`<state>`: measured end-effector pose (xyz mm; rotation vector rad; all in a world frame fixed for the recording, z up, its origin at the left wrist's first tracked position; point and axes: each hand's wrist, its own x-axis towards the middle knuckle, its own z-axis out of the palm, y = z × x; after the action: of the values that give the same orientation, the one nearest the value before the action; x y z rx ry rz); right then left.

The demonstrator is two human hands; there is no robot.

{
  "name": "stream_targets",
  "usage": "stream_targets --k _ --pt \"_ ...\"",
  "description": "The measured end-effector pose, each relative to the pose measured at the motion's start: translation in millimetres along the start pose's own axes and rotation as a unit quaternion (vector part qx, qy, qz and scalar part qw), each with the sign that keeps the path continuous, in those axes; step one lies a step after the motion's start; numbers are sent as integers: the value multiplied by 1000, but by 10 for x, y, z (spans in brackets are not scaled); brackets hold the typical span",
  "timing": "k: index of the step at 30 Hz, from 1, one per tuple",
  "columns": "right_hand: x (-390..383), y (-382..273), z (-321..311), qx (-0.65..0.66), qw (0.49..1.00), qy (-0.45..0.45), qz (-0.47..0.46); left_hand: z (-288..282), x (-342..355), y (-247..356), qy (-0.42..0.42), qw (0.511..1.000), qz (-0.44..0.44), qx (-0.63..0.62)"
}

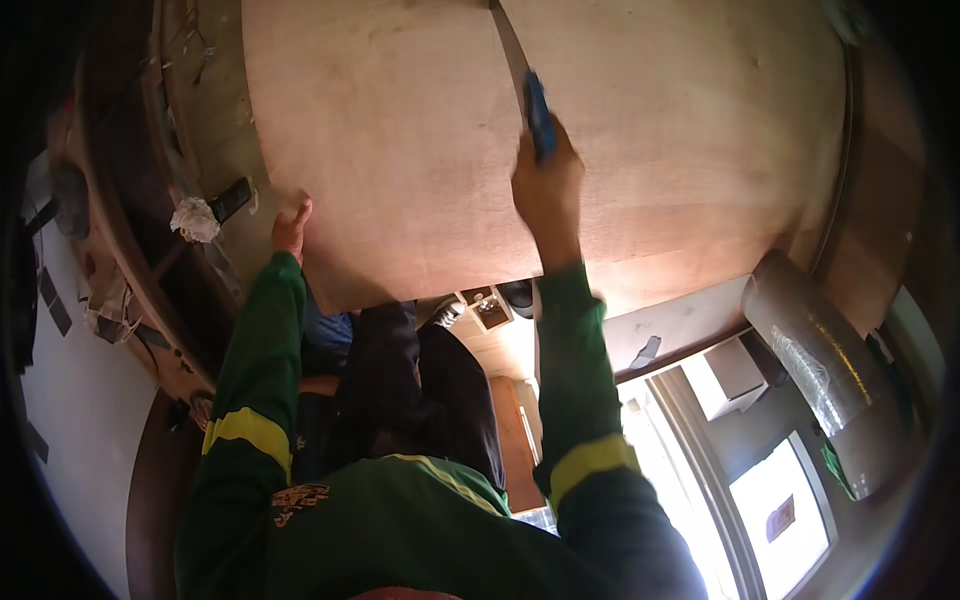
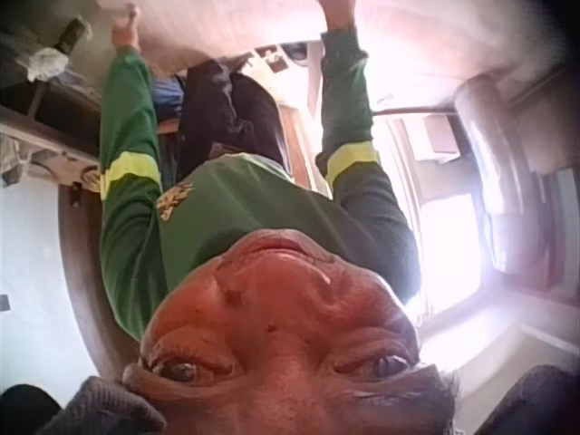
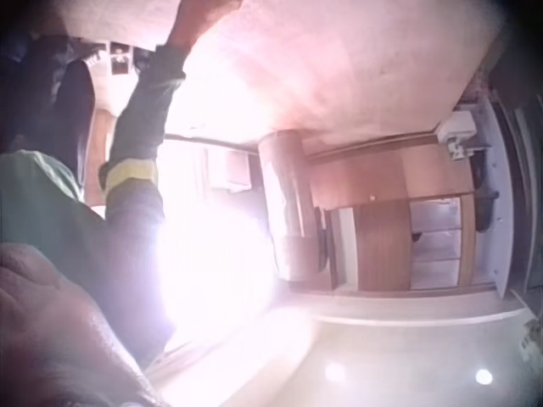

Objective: The person saws a sheet of plywood using a hand saw and then moves several wooden boards across the room.

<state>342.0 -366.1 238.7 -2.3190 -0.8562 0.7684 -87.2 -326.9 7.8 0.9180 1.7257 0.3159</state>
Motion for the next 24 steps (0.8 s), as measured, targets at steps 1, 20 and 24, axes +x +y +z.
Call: stream_targets --k 1,20,24 --pt "472 165 273 4 997 48 -67 10 98 -29 4 1000 5 3" --pt "1112 48 618 -10 999 24 -33 56 86 -28 12 999 -19 31" --pt "745 -56 482 -7 998 -4 -56 -160 144 -184 51 999 2 18"
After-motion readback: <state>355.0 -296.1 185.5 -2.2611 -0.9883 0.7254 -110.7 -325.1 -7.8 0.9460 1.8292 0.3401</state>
